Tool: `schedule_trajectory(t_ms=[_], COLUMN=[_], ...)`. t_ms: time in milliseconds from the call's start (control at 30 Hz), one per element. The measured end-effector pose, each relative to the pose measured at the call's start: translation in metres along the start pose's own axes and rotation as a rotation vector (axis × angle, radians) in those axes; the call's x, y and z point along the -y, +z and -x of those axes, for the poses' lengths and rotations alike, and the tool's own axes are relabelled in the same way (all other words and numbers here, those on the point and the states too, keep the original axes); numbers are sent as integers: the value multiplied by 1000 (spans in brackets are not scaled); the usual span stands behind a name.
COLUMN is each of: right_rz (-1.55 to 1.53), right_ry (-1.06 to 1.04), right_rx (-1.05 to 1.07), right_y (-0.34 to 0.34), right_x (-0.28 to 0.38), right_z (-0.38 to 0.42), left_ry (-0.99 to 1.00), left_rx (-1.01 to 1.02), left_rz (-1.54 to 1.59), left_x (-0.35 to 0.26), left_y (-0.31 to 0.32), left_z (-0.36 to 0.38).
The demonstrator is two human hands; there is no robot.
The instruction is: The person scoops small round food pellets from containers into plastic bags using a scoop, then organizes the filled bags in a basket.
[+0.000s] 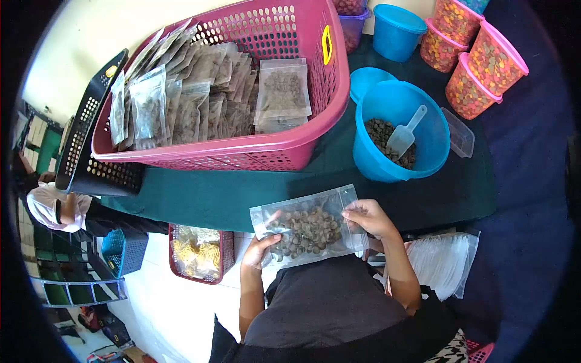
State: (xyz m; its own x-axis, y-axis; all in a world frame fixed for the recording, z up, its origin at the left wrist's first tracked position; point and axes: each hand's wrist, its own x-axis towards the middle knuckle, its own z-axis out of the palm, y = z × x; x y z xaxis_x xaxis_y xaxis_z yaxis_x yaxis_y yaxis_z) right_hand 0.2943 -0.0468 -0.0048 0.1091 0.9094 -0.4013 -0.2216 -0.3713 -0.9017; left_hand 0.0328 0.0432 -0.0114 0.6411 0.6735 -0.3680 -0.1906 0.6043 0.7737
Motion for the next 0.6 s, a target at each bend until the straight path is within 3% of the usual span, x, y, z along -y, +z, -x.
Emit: schedule_trajectory(t_ms=[267,600], right_rz=[-12,78], right_ry=[101,-6], right_rx=[259,123], right_y=[-7,16], right_x=[11,-10], right_z=[6,7], left_ry=[7,84], left_rx=[-109,-80], left_rz=[40,55], left_x=[-4,-11], left_y=[-1,-3], left_z=[4,11])
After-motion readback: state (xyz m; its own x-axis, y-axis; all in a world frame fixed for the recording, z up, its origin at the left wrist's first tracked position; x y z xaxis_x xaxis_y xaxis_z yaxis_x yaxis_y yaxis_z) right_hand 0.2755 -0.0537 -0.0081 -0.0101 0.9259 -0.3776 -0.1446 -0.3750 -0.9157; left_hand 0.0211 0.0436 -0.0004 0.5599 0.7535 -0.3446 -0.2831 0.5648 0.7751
